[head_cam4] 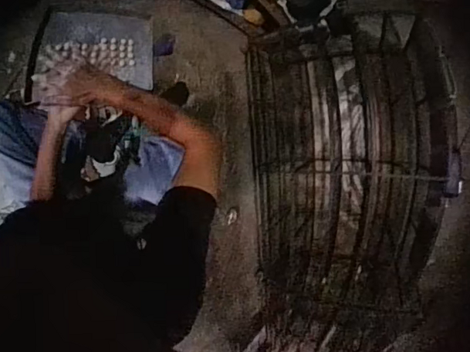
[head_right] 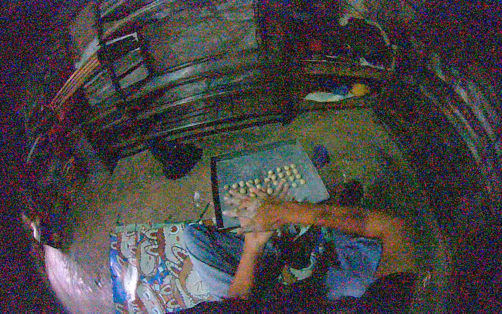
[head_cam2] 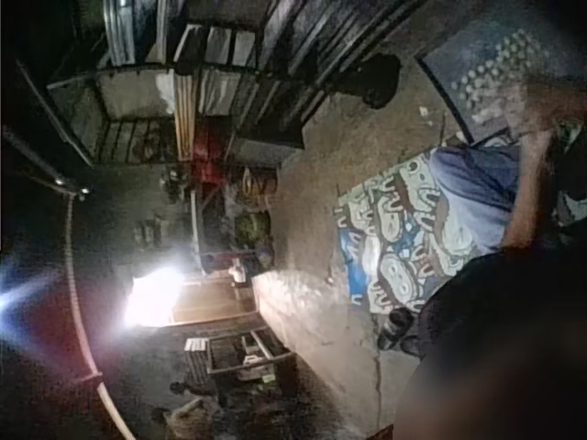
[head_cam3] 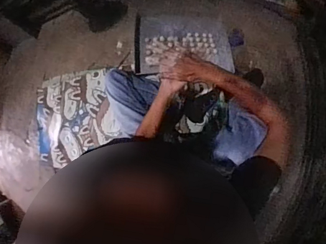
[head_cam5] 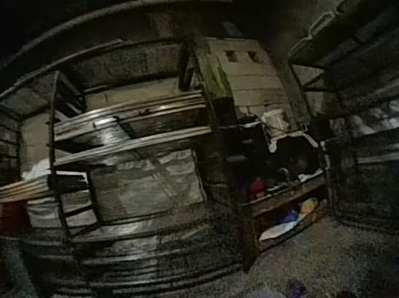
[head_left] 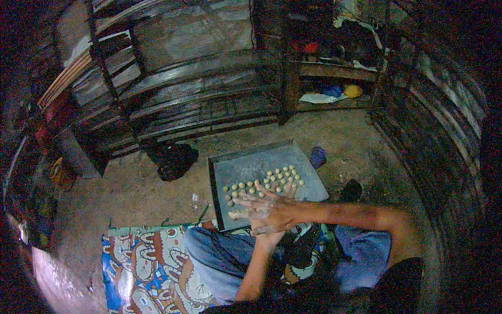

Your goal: The person rolls small pieces of dough into spheres between their palms and places them in neat rows on a metal baking tray.

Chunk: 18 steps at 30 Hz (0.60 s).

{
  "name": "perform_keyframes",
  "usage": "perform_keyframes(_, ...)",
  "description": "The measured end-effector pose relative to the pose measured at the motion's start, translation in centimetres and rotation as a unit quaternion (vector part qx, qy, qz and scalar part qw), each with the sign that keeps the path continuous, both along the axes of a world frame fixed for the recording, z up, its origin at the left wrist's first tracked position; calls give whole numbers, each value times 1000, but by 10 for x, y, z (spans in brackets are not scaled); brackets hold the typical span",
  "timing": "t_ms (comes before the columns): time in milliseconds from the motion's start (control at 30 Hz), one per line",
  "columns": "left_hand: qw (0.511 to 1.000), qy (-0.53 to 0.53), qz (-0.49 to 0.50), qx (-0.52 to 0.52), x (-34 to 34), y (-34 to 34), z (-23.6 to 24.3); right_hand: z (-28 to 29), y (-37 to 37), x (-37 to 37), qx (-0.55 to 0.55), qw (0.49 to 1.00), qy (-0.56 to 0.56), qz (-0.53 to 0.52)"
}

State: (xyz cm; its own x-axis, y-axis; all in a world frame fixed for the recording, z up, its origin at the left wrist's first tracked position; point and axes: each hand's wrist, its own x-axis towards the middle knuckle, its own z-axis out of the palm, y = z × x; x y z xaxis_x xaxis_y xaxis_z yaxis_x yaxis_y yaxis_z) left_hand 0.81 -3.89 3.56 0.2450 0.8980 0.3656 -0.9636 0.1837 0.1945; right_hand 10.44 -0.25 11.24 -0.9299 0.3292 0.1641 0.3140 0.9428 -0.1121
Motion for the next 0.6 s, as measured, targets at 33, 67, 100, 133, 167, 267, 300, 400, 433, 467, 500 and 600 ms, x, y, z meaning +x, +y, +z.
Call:
perform_keyframes(33, 1000, -4, 9, 2, -5, 3, -4, 2, 5, 2, 0, 1000, -1, 1)
perform_keyframes(67, 1000, -6, 13, 9, -9, 7, -6, 1, 7, 4, 0, 1000, -4, 2)
perform_keyframes(100, 1000, -9, 11, 12, -8, 10, -10, -4, 4, 6, -6, 1000, -6, 0)
perform_keyframes(133, 1000, -9, 8, 20, -4, 10, -11, -8, -1, 7, -7, 1000, -9, -1)
perform_keyframes(167, 1000, 1, 9, 25, -1, 9, -12, -13, -8, 5, -15, 1000, -8, 6)
perform_keyframes(267, 998, -13, -55, 10, 24, 2, -14, -24, -34, 5, -35, 999, -5, 14)
perform_keyframes(300, 972, -165, -162, -42, 31, 3, -12, -22, -36, 6, -37, 999, -6, 12)
perform_keyframes(400, 982, -106, -141, -65, 16, -7, -18, -32, -30, -16, -48, 997, 24, 49)
perform_keyframes(433, 990, -47, -103, -82, 4, -12, -19, -36, -24, -30, -51, 996, 37, 67)
perform_keyframes(467, 990, -16, -114, -83, 19, -11, -9, -25, -22, -12, -37, 999, 15, 36)
perform_keyframes(500, 970, -125, -167, -127, 29, -8, -16, -14, -19, 2, -24, 1000, -6, 9)
perform_keyframes(600, 975, -140, -148, -88, 22, 3, -17, -4, -2, 8, -10, 1000, -9, -6)
